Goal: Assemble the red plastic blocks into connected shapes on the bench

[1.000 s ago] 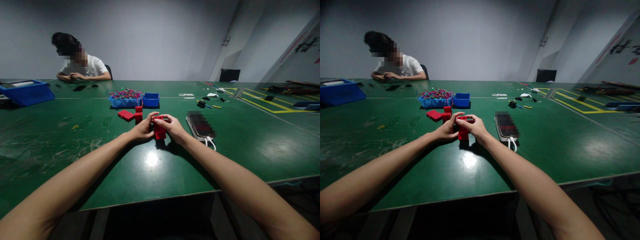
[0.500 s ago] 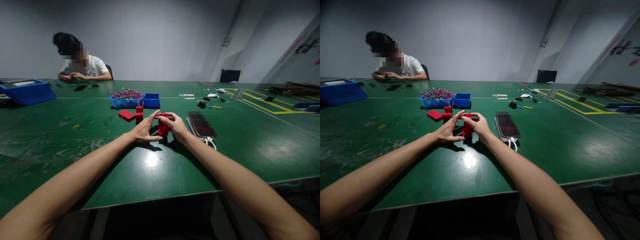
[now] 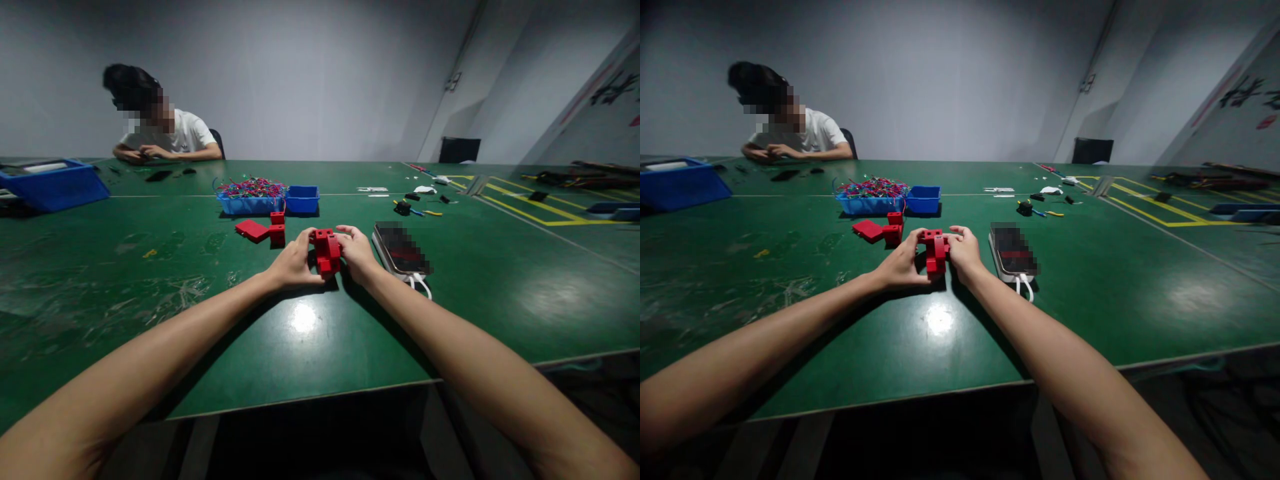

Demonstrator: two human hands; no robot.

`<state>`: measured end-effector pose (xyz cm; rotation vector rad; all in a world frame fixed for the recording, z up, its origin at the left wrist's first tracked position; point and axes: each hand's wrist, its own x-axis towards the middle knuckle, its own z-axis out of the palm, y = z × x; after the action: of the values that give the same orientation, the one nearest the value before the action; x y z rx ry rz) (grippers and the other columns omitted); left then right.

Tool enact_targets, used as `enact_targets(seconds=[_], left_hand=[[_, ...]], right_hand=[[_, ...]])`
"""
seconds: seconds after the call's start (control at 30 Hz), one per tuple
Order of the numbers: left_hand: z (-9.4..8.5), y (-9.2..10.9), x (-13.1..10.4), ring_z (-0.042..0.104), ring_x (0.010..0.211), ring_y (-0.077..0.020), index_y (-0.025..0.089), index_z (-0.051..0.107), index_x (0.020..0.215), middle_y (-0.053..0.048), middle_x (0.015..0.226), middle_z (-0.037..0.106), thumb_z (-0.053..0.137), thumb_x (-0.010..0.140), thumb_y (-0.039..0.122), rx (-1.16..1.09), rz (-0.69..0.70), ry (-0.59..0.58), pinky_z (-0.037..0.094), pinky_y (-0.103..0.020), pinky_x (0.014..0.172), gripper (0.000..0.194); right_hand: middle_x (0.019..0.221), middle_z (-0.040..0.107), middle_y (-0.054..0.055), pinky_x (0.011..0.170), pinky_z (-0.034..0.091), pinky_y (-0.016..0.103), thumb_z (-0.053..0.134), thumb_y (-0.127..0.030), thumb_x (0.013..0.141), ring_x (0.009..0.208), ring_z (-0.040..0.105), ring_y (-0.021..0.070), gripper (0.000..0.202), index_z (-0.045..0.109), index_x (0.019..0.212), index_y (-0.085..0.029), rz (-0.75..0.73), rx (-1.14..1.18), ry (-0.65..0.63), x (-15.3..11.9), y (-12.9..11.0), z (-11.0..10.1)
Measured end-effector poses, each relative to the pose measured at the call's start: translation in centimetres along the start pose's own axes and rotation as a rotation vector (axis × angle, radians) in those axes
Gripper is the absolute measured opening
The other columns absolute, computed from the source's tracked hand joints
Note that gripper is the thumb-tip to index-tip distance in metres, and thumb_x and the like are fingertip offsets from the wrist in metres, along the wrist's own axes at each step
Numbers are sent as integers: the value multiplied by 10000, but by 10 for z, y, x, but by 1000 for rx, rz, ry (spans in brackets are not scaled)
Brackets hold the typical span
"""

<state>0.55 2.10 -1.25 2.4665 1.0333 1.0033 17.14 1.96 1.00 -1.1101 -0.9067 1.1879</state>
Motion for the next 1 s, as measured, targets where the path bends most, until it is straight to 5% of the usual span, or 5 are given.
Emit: enact_targets(seconds=[0.13,0.33,0.63,0.83,1.0], left_hand=[[-1,-2,2,591,1215,-365,146,329,1348,-198,1320,534,826,541,386,-33,-80,54,482,-508,1047,978],[-3,-2,4,610,1203,-310,171,315,1316,-171,1279,583,806,580,351,-159,-176,46,472,-480,1066,903],[-2,-8,5,586,1228,-307,169,320,1316,-186,1291,566,812,570,337,-241,-198,66,454,-485,1080,909],[-3,-11,5,574,1240,-304,182,325,1328,-175,1300,557,826,560,302,-270,-181,69,455,-484,1077,925],[-3,-10,4,594,1221,-291,189,336,1314,-161,1281,580,822,555,255,-286,-162,77,464,-467,1071,904]], right_hand=[[946,665,9,634,513,213,582,3,557,742,633,118,596,513,1108,-213,-78,-22,25,2,2,-6],[1328,546,122,715,568,276,693,-102,600,896,677,161,724,509,1287,-238,-135,-72,167,11,6,-13],[717,699,33,709,581,344,745,-112,686,697,677,185,199,650,848,-176,-1,14,68,18,13,-13],[612,674,4,674,573,324,713,-91,705,616,652,165,124,652,762,-182,36,26,-14,18,14,-12],[642,652,-6,656,552,307,688,-270,745,649,648,170,107,615,762,-194,-54,42,77,27,18,-15]])
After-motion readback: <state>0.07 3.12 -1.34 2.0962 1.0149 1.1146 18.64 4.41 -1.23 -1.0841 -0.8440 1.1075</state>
